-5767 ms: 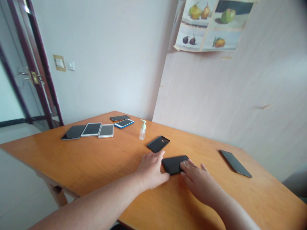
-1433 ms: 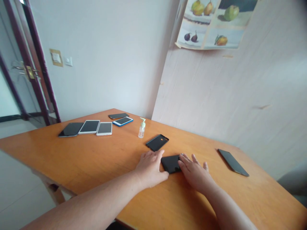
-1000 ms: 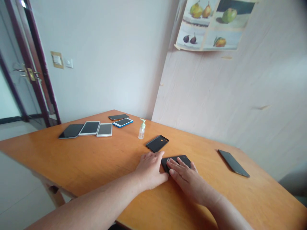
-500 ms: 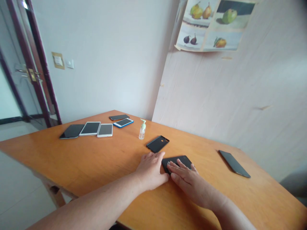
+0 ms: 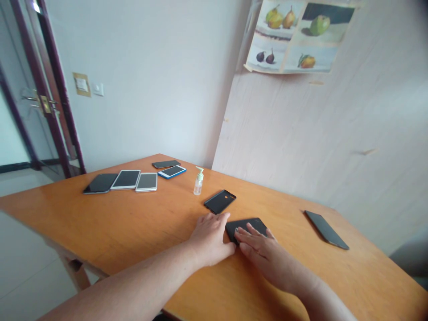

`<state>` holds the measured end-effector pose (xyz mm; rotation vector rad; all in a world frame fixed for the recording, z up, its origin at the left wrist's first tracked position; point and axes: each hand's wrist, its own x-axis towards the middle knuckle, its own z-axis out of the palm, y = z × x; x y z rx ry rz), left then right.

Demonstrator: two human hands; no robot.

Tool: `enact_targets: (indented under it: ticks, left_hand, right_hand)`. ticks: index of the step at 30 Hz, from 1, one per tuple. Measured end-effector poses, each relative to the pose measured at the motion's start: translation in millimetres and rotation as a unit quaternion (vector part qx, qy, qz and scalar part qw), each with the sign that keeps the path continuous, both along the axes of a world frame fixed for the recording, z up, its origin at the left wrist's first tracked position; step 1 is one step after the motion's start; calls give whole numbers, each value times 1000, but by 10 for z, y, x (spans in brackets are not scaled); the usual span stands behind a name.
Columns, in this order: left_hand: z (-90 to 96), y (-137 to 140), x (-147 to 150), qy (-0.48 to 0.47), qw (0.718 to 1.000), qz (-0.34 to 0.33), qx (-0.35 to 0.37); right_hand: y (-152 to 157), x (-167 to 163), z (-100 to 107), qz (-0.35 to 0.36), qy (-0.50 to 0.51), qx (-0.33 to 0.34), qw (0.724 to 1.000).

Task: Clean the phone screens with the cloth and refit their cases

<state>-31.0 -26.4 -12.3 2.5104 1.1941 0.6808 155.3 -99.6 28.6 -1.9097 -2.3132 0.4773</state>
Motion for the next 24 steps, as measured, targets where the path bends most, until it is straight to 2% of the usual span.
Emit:
enact_targets:
  ticks: [3, 8, 10, 14, 16, 18, 22, 24]
  left_hand:
    - [4, 1, -5, -1, 1000, -1, 0]
    - [-7, 6, -8, -4, 1000, -1, 9]
    - [-16, 11, -5, -5, 1000, -1, 10]
    - [-34, 19, 1, -4, 1000, -4, 6]
    - [-33, 17, 1, -3, 1000, -5, 3]
    - [-21, 12, -1, -3, 1000, -3, 0]
    - [6, 2, -6, -6, 1000, -1, -4]
    - [3, 6, -7, -6, 1000, -2, -7]
  right_hand:
    - [-17, 22, 8, 5, 8, -9, 1000]
    - [66, 273, -71, -119, -75, 26, 990]
    - [57, 254, -52, -107, -69, 27, 991]
    - [-43, 49, 54, 0, 8, -11, 1000]
    - [-74, 6, 86, 32, 30, -27, 999]
    - [-65, 51, 83, 13, 20, -27, 999]
    - [3, 223, 24, -86, -49, 7, 995]
    - [4, 224, 16, -80, -54, 12, 995]
